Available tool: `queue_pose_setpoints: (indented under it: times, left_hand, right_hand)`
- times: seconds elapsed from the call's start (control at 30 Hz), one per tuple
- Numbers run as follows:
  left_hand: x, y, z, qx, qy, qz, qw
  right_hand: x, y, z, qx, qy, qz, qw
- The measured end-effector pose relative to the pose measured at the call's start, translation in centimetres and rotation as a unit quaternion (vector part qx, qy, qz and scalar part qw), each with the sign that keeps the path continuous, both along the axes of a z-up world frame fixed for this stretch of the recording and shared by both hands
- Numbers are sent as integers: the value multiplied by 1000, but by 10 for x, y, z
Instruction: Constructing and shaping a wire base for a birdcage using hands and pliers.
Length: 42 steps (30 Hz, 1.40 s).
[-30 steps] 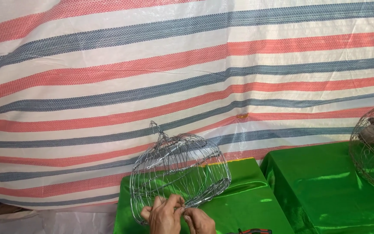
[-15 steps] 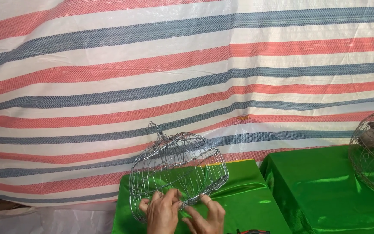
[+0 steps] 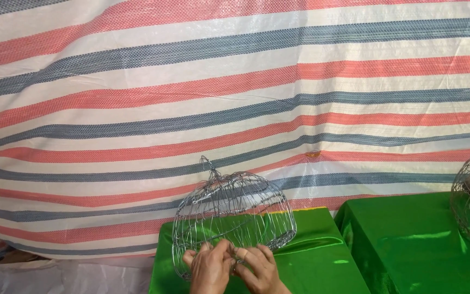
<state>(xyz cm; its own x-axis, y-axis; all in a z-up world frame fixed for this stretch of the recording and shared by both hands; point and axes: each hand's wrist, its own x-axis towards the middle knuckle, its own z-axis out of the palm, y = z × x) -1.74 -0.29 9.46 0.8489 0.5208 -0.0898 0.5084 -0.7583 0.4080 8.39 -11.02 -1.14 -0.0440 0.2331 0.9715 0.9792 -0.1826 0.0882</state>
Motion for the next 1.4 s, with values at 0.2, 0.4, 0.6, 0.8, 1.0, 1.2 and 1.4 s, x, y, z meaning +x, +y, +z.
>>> queue_pose_setpoints:
  times: [0.2, 0.4, 0.6, 0.8, 1.0, 1.2, 1.4]
  left_hand:
    - [0, 7, -23, -5, -88, -19, 996]
    - [-1, 4, 3, -36, -23, -4, 999]
    - [-6, 6, 4, -43, -7, -15, 999]
    - [-11, 10, -5, -41, -8, -35, 999]
    - [-11, 14, -38, -11, -121, -53, 991]
    - [-8, 14, -65, 62, -245, -101, 962]
    - [-4, 20, -39, 6, -129, -85, 988]
  right_hand:
    - [0, 6, -30, 62, 64, 30, 996]
    - [-3, 1, -16, 46, 97, 89, 990]
    - [-1, 2, -4, 47, 68, 118, 990]
    - [-9, -2, -15, 29, 89, 99, 991]
    - [-13, -11, -15, 2, 119, 65, 991]
    - [-1, -14, -53, -10, 216, 105, 971]
    - [-8, -7, -2, 15, 78, 61, 995]
